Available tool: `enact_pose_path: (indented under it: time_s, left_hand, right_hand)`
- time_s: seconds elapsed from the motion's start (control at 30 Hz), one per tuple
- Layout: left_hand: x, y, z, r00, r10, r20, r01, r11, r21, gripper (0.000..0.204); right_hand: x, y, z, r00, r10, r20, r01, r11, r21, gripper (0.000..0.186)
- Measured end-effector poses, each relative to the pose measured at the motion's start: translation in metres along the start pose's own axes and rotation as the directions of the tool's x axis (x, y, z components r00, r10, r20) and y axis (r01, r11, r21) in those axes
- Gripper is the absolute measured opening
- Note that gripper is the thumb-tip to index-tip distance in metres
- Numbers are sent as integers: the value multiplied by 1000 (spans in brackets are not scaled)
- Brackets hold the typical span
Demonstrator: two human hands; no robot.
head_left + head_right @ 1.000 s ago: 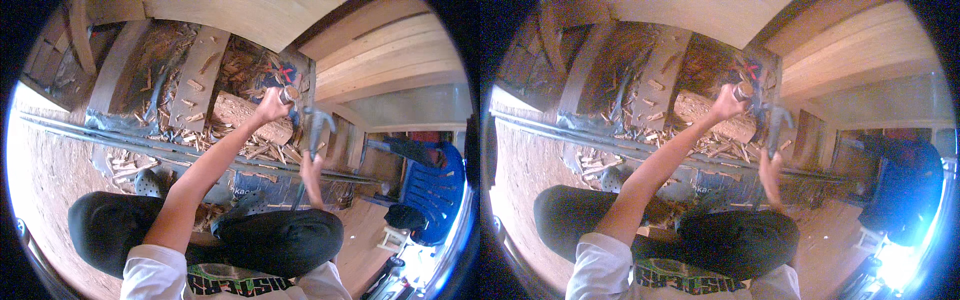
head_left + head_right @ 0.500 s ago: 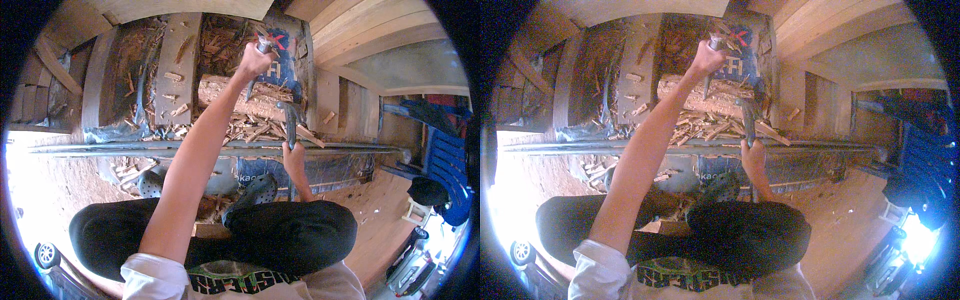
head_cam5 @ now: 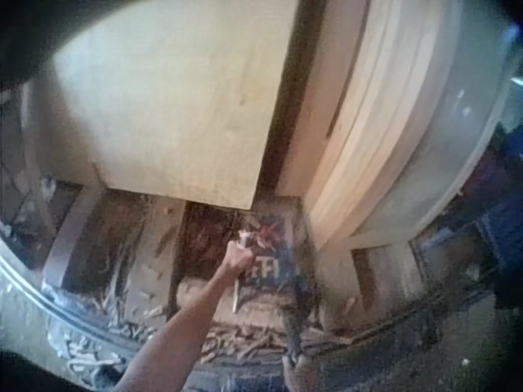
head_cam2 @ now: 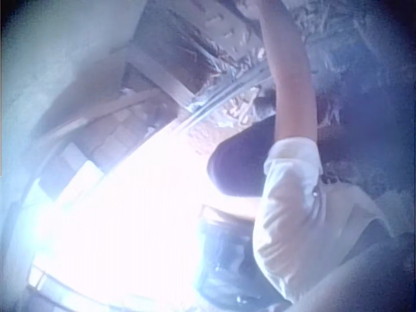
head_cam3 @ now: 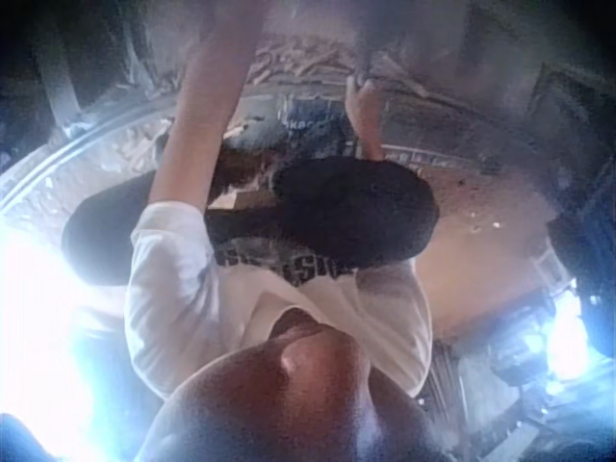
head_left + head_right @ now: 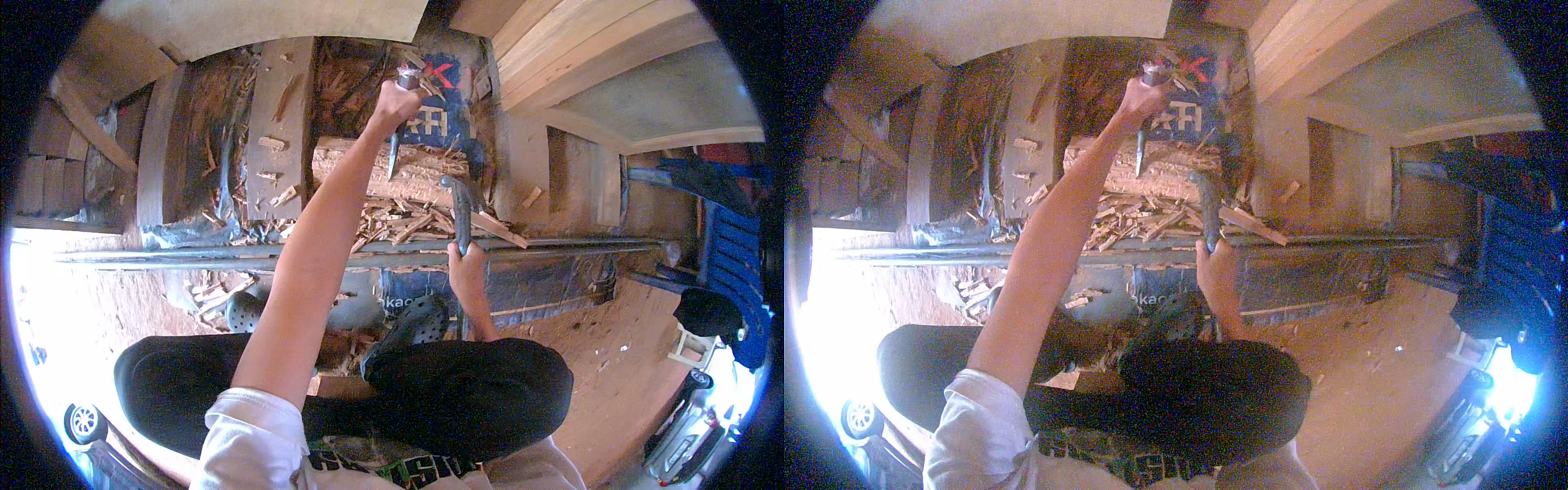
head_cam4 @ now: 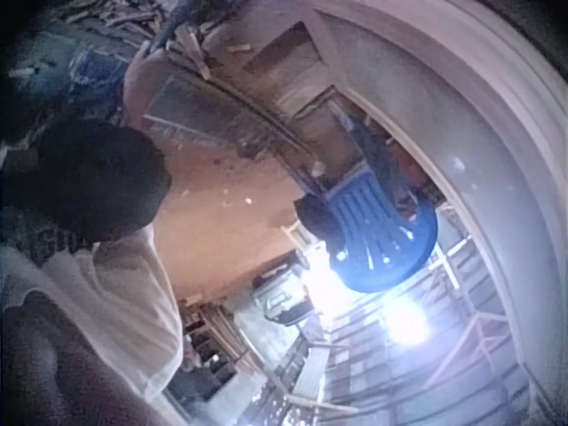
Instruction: The person sits on the ground and uses a hammer and chisel to carve a small piece of wood. They repeatedly strike the chisel to remove wood chips, occasionally pausing to inspect the carved piece and adjust their grip.
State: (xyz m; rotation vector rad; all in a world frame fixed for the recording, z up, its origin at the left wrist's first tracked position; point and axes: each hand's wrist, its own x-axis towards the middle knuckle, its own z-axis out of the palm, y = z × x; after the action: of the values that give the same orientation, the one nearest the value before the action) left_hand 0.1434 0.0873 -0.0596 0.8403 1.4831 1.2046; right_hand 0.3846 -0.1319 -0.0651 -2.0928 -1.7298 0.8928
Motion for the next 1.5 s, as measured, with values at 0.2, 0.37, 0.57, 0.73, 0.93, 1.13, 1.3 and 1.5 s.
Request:
enact_pose_path:
  time_s: [0.2, 0.37, 0.57, 0.73, 0.93, 1.13, 1.3, 1.5]
  left_hand:
    - [-30, 21, -10, 987, 146, 73, -140, 987, -77, 15]
    - [-72, 36, -18, 950, 304, -64, -311, 920, -239, 12]
    - [-101, 44, -11, 934, 302, -191, -344, 904, -255, 19]
    - [-105, 43, -8, 898, 418, -138, -438, 882, -172, 19]
    - [-108, 35, -4, 949, 259, -180, -299, 919, -257, 22]
    - [-112, 30, -5, 935, 321, -152, -350, 907, -233, 23]
    - [-115, 32, -2, 893, 405, -199, -439, 879, -183, 22]
    - [-119, 32, -1, 883, 414, -221, -450, 880, -154, 19]
  right_hand:
    - [1, 5, 4, 999, -42, -4, 42, 999, 2, 32]
    - [0, 13, 10, 998, -54, -15, 53, 998, -41, 32]
    - [0, 13, 12, 988, -141, -67, 143, 989, 35, 29]
    - [0, 6, 5, 999, -50, 19, 50, 999, 10, 33]
    - [1, 6, 7, 996, 55, 72, -53, 998, -30, 31]
    - [1, 11, 10, 999, -17, 37, 15, 998, 57, 34]
    - [1, 8, 8, 999, -19, 36, 18, 1000, 13, 34]
    - [0, 6, 8, 999, 18, 33, -19, 999, 28, 34]
